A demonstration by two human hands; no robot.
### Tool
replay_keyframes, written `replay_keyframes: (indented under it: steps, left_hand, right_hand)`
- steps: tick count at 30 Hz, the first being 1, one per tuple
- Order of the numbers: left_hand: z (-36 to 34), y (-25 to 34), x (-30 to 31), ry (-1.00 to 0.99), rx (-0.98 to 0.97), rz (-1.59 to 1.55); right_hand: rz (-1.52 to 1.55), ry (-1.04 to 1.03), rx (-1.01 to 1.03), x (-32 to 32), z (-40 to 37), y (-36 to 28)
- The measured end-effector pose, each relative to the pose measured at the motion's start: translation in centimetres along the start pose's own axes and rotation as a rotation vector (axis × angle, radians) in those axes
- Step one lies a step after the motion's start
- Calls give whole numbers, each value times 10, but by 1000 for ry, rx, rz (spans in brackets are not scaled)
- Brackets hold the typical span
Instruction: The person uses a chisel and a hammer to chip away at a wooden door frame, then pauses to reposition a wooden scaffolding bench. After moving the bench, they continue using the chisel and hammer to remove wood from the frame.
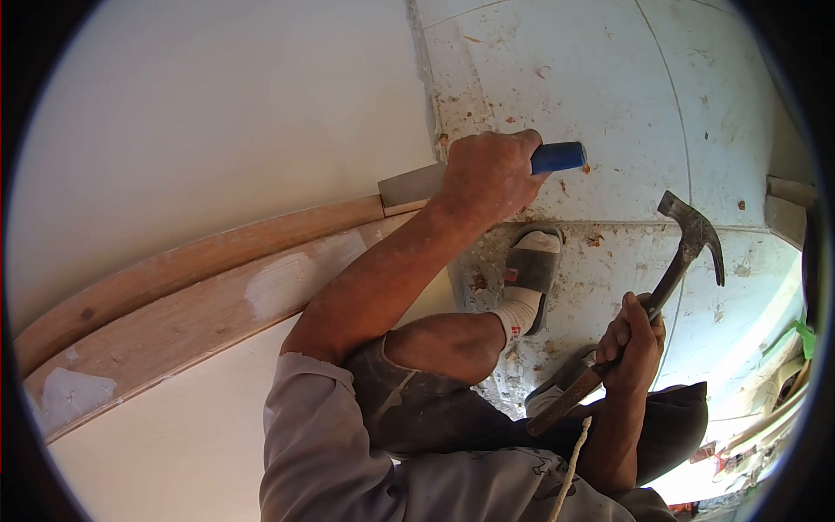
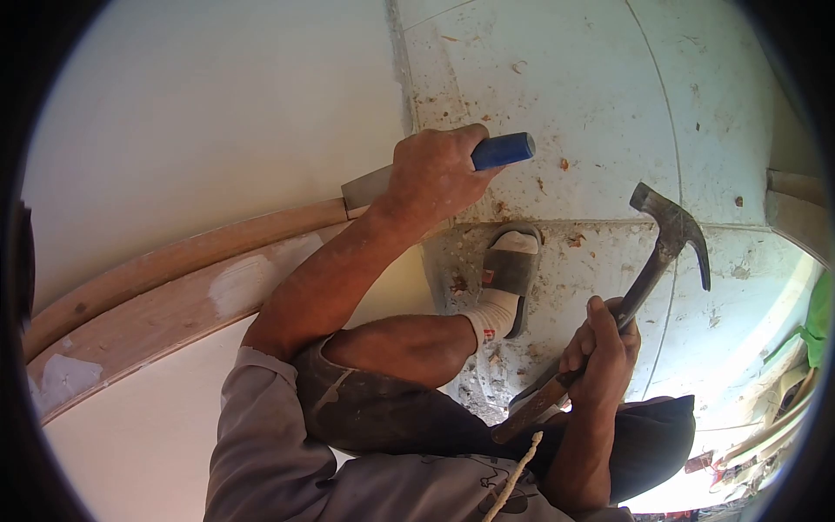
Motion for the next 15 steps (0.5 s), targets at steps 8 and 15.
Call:
replay_keyframes:
  steps: [8, 15]
  left_hand:
    - [-4, 5, 2, 21, -56, 38]
    - [-1, 0, 3, -2, 3, -23]
  right_hand:
    - [14, -5, 0, -1, -1, 0]
    - [10, -26, 63, 2, -4, -19]
Point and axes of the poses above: each hand's wrist, its own z-axis towards the middle knuckle, its own x-axis out of the back of the hand, y = z × x, the point moved 9 cm from there along z, towards the middle knuckle, and after that the axes turned 13 degrees about -z, right-handed, at the moved point
